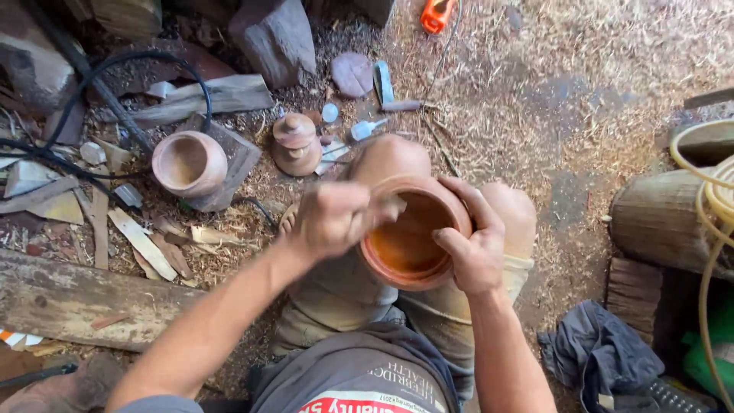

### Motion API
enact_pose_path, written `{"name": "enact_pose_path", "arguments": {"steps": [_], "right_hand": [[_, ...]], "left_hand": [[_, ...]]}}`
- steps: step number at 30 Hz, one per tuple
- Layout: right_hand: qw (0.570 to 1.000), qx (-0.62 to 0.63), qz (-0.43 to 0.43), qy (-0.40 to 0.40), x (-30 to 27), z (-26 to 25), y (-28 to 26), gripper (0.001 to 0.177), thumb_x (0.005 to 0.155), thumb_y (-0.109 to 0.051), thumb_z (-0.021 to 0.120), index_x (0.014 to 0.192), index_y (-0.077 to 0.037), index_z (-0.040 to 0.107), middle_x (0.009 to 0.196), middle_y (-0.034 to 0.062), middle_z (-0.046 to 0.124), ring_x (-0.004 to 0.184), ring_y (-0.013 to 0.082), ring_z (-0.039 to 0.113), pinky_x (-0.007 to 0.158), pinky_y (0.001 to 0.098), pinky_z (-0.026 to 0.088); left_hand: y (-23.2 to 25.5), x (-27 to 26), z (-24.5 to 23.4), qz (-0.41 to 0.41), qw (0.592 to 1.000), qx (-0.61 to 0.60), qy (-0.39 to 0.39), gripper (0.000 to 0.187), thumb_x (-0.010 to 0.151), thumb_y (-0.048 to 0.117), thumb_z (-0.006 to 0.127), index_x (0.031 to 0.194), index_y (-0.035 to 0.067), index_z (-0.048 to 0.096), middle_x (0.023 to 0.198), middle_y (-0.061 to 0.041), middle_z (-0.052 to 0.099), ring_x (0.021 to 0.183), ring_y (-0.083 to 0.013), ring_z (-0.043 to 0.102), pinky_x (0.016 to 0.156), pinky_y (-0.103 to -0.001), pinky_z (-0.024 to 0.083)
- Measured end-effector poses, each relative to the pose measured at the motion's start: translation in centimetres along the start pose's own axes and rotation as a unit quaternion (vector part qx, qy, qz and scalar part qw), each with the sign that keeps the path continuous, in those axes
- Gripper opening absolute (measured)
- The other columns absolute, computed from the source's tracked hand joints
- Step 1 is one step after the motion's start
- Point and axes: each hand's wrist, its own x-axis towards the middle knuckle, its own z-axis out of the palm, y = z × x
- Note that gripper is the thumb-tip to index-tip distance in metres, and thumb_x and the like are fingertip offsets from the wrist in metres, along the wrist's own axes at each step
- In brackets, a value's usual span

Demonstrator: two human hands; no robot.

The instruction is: Sanding a small wooden bowl by hand to smooth its interior and exterior surfaces

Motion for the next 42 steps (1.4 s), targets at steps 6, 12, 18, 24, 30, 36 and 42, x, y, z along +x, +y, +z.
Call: {"name": "enact_pose_path", "arguments": {"steps": [6, 12, 18, 24, 30, 36, 42], "right_hand": [[1.000, -0.019, -0.001, 0.018, -0.3, 0.0, -0.1, 0.073, 0.059, -0.001, 0.066, 0.131, -0.008, 0.071, 0.124, 0.0132, 0.068, 0.121, 0.0200, 0.060, 0.109, 0.0411, 0.046], [0.995, 0.013, 0.004, 0.099, -0.8, 0.6, -0.3, 0.071, 0.061, -0.003, 0.068, 0.131, -0.010, 0.071, 0.112, 0.0111, 0.071, 0.104, 0.0169, 0.066, 0.095, 0.0357, 0.055], [0.983, 0.023, -0.053, 0.173, -1.9, 2.1, 1.3, 0.071, 0.066, 0.003, 0.068, 0.136, -0.012, 0.065, 0.113, 0.0126, 0.069, 0.101, 0.0188, 0.067, 0.092, 0.0345, 0.057], [0.969, 0.101, -0.004, 0.224, -1.2, 1.8, 2.1, 0.067, 0.068, 0.004, 0.068, 0.133, -0.012, 0.067, 0.105, 0.0108, 0.071, 0.093, 0.0167, 0.069, 0.089, 0.0332, 0.060], [0.970, 0.077, -0.036, 0.226, -1.9, 2.4, 2.0, 0.067, 0.068, 0.000, 0.068, 0.134, -0.013, 0.065, 0.114, 0.0110, 0.069, 0.101, 0.0181, 0.068, 0.095, 0.0353, 0.058], [0.964, 0.144, -0.055, 0.218, -2.8, 2.9, 3.3, 0.069, 0.078, 0.002, 0.071, 0.143, -0.009, 0.053, 0.116, 0.0145, 0.068, 0.103, 0.0209, 0.068, 0.095, 0.0362, 0.058], [0.974, 0.146, 0.037, 0.171, -3.3, -1.7, 4.2, 0.054, 0.084, -0.016, 0.077, 0.130, -0.011, 0.049, 0.108, 0.0066, 0.063, 0.098, 0.0165, 0.066, 0.088, 0.0336, 0.059]], "left_hand": [[-0.2, -1.6, -0.7, -0.003, 0.994, 0.109, -0.034, 0.057, 0.094, 0.051, 0.070, 0.056, 0.017, 0.045, 0.049, -0.010, 0.050, 0.049, -0.0346, 0.060, 0.049, -0.040, 0.048], [2.4, -1.5, -0.4, 0.000, 1.000, 0.013, 0.011, 0.058, 0.093, 0.036, 0.075, 0.055, 0.012, 0.040, 0.048, -0.015, 0.047, 0.046, -0.0343, 0.056, 0.045, -0.037, 0.045], [1.3, 0.3, -0.8, 0.013, 0.998, 0.046, 0.029, 0.043, 0.099, 0.025, 0.061, 0.063, 0.009, 0.043, 0.053, -0.019, 0.046, 0.051, -0.0380, 0.054, 0.047, -0.042, 0.042], [3.3, -3.3, 1.8, -0.037, 0.995, 0.079, 0.053, 0.056, 0.092, 0.039, 0.077, 0.054, 0.017, 0.042, 0.045, -0.007, 0.046, 0.040, -0.0289, 0.056, 0.038, -0.032, 0.041], [3.3, -1.0, 1.0, 0.062, 0.972, 0.130, 0.183, 0.050, 0.093, 0.018, 0.072, 0.061, 0.014, 0.034, 0.046, -0.007, 0.040, 0.038, -0.0293, 0.039, 0.041, -0.032, 0.038], [1.6, -0.4, -0.3, 0.038, 0.990, 0.113, 0.080, 0.046, 0.096, 0.023, 0.060, 0.055, 0.014, 0.042, 0.046, -0.007, 0.040, 0.040, -0.0281, 0.047, 0.044, -0.035, 0.041], [-0.4, 3.4, -1.6, 0.043, 0.997, 0.045, -0.037, 0.054, 0.088, 0.046, 0.079, 0.060, 0.011, 0.050, 0.054, -0.014, 0.053, 0.052, -0.0379, 0.061, 0.050, -0.043, 0.047]]}}
